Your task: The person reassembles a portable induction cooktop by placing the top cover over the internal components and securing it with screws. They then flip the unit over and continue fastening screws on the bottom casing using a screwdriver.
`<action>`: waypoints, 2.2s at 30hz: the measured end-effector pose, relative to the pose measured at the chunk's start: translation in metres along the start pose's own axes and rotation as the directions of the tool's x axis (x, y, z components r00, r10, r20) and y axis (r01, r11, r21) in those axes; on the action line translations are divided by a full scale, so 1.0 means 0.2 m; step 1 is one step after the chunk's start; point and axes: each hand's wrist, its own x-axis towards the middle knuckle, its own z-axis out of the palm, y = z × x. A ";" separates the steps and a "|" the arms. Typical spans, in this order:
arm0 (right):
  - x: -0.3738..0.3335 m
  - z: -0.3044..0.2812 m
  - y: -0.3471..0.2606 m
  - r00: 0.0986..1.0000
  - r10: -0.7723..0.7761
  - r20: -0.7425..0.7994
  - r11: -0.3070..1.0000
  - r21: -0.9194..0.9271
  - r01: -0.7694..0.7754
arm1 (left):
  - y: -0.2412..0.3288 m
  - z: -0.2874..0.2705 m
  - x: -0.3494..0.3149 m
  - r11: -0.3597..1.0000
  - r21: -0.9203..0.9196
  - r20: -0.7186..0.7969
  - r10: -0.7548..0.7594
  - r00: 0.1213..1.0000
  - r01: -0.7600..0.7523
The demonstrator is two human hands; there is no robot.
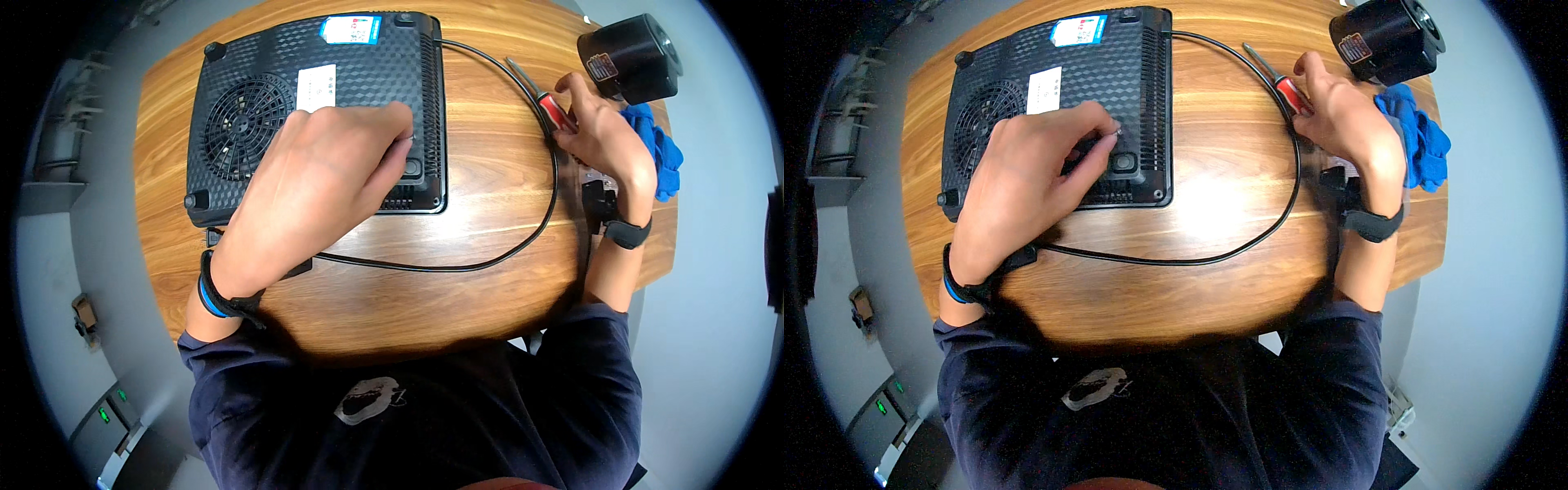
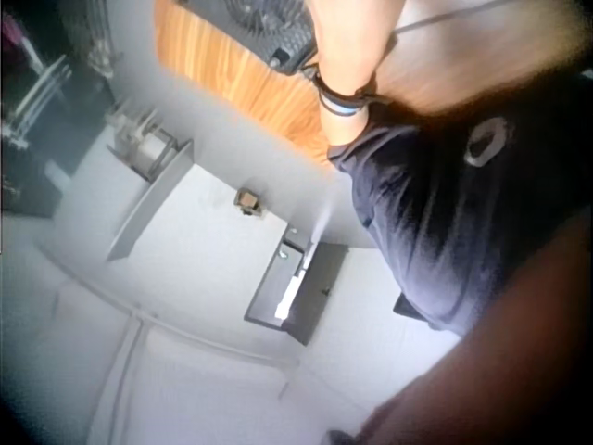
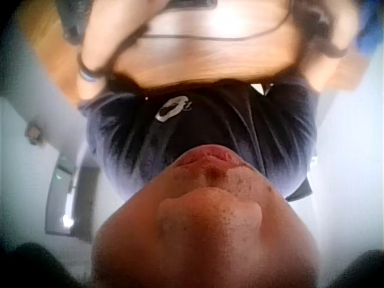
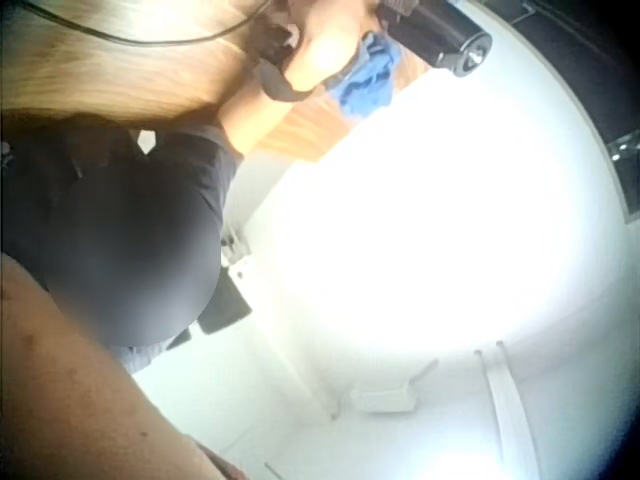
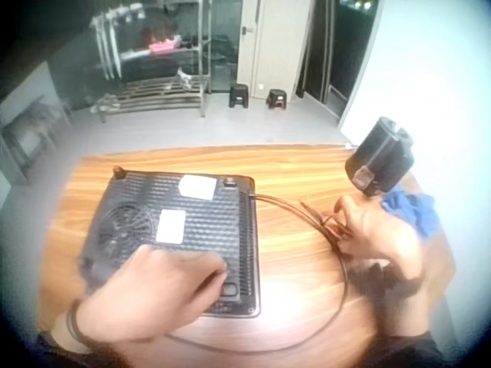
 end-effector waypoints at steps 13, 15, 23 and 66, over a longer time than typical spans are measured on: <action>-0.11 -0.23 -0.18 0.799 -0.550 -0.242 0.811 0.075 0.581 | -0.03 -0.02 0.01 0.998 -0.026 -0.024 -0.060 0.998 0.059; -0.13 -0.22 -0.18 0.805 -0.548 -0.228 0.815 0.070 0.575 | -0.01 -0.04 0.02 0.997 -0.018 -0.004 -0.070 0.998 0.069; -0.13 -0.21 -0.19 0.756 -0.599 -0.264 0.786 -0.016 0.618 | -0.02 -0.02 0.01 0.998 -0.029 -0.008 -0.058 0.998 0.058; -0.11 -0.18 -0.18 0.801 -0.569 -0.189 0.813 0.021 0.582 | 0.00 -0.01 0.02 0.996 -0.047 -0.025 -0.083 0.996 0.081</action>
